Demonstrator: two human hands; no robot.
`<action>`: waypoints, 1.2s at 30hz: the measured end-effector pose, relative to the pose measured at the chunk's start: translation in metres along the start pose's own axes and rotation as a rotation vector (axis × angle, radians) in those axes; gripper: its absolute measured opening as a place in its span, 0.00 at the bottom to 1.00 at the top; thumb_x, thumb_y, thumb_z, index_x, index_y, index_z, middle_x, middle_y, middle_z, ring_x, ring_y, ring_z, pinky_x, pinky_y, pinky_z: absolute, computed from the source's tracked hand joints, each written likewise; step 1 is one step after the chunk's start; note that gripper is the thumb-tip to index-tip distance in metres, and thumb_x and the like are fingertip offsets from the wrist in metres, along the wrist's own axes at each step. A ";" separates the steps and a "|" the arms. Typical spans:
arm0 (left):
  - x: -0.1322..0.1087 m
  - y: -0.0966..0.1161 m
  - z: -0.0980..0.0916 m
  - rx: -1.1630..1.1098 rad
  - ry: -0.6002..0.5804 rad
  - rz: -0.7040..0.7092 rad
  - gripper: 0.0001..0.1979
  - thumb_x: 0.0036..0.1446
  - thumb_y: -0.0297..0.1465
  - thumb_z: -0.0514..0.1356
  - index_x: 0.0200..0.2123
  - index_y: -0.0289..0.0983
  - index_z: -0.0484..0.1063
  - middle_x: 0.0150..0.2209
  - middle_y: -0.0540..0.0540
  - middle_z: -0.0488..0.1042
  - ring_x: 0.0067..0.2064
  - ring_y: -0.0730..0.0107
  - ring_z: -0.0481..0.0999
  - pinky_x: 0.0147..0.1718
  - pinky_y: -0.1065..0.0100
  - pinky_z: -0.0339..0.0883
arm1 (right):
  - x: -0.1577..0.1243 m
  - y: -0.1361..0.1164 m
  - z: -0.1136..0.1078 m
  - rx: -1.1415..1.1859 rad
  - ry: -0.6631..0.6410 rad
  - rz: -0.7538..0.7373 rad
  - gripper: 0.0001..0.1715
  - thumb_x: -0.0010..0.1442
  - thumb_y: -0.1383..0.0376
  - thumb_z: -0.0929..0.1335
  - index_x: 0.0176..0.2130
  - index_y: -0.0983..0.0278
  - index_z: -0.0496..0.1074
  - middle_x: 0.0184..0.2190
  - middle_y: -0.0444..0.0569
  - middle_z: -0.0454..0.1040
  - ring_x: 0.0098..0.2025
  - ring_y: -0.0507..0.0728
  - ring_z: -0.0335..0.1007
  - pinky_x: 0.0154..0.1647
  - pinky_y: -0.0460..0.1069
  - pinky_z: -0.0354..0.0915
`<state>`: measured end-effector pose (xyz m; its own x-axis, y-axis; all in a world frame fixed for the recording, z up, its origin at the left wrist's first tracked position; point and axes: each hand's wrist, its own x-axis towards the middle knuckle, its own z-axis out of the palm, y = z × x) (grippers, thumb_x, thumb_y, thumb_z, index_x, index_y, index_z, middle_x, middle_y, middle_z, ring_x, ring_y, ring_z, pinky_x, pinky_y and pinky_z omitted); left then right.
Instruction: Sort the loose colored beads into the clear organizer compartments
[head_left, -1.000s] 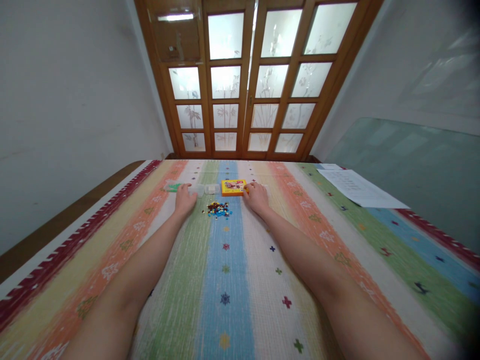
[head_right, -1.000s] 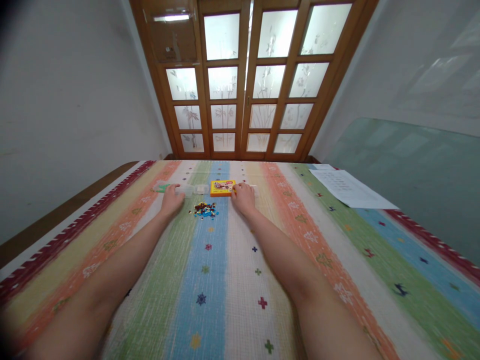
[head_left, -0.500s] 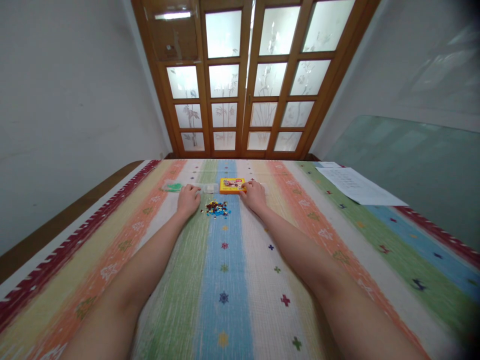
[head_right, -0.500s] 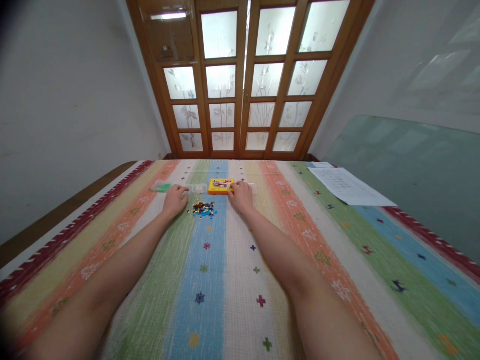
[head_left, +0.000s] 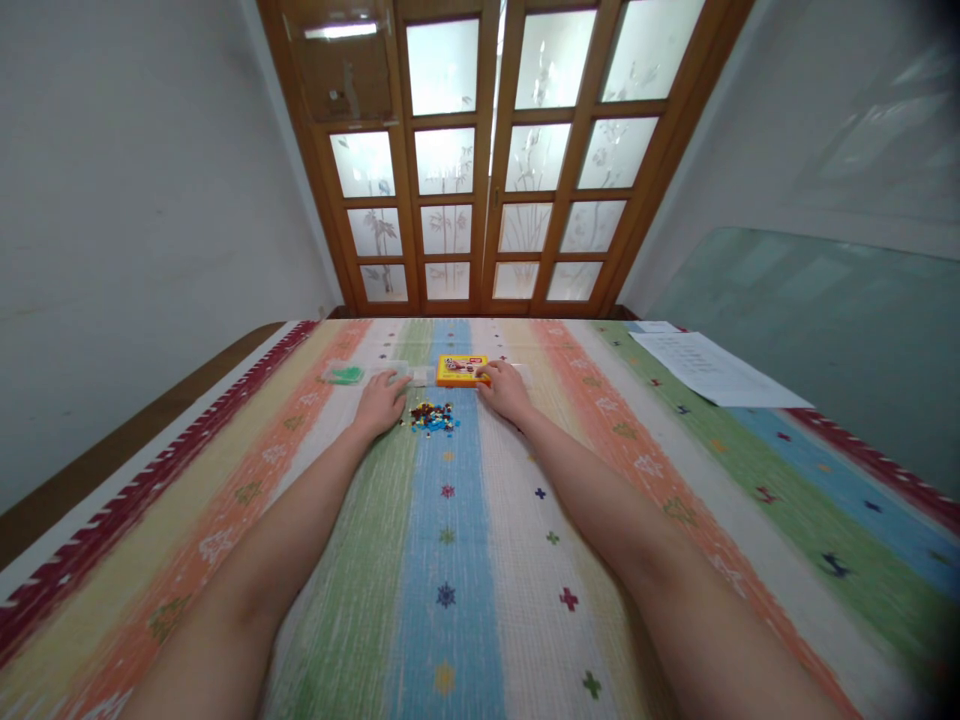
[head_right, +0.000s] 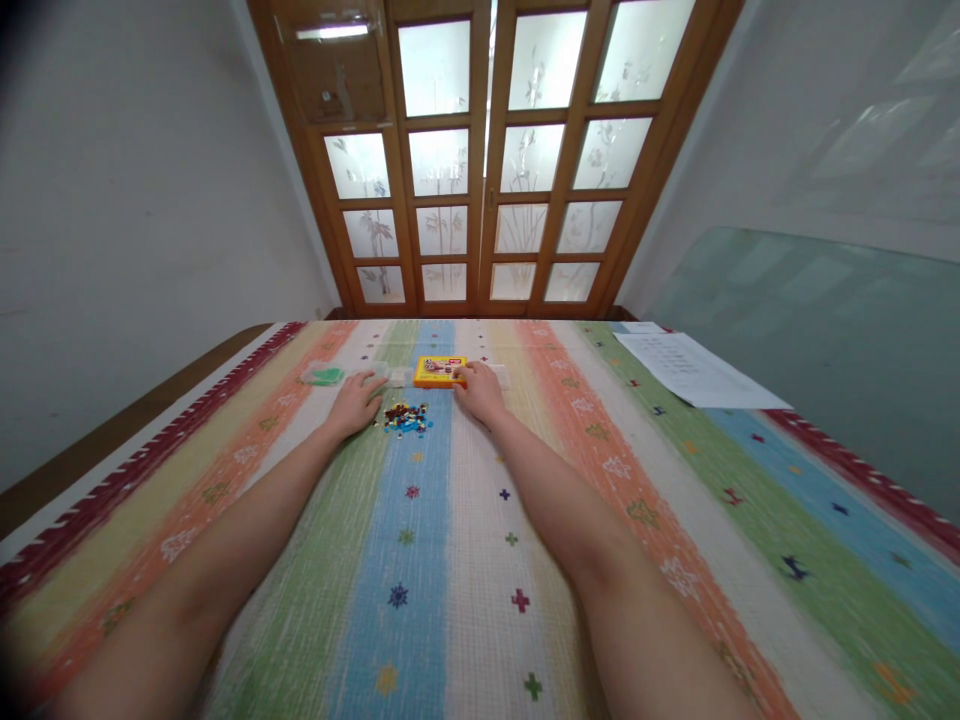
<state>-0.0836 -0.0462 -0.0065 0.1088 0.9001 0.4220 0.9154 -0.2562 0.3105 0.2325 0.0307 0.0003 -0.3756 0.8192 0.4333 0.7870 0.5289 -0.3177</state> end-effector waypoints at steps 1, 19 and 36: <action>0.000 0.000 0.000 -0.007 -0.003 0.004 0.25 0.62 0.32 0.59 0.62 0.42 0.74 0.65 0.37 0.67 0.67 0.48 0.63 0.68 0.46 0.54 | 0.000 0.000 -0.001 0.005 -0.003 0.001 0.17 0.66 0.62 0.68 0.52 0.63 0.78 0.54 0.56 0.74 0.56 0.62 0.68 0.61 0.56 0.61; 0.002 -0.014 0.005 -0.078 0.002 0.015 0.25 0.62 0.32 0.58 0.63 0.38 0.72 0.66 0.35 0.66 0.68 0.49 0.62 0.70 0.45 0.51 | 0.001 0.041 -0.003 -0.004 0.115 0.301 0.21 0.67 0.60 0.65 0.54 0.62 0.78 0.54 0.59 0.72 0.56 0.66 0.66 0.60 0.57 0.61; 0.010 -0.054 -0.033 0.045 0.258 -0.411 0.21 0.64 0.30 0.53 0.57 0.34 0.75 0.57 0.36 0.73 0.62 0.51 0.67 0.65 0.50 0.56 | 0.001 0.044 0.014 0.052 0.210 0.256 0.21 0.68 0.57 0.64 0.53 0.63 0.78 0.52 0.60 0.72 0.56 0.66 0.66 0.61 0.59 0.61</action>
<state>-0.1443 -0.0354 0.0092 -0.3593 0.8055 0.4712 0.8789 0.1225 0.4609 0.2599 0.0580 -0.0253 -0.0560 0.8662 0.4966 0.8149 0.3270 -0.4786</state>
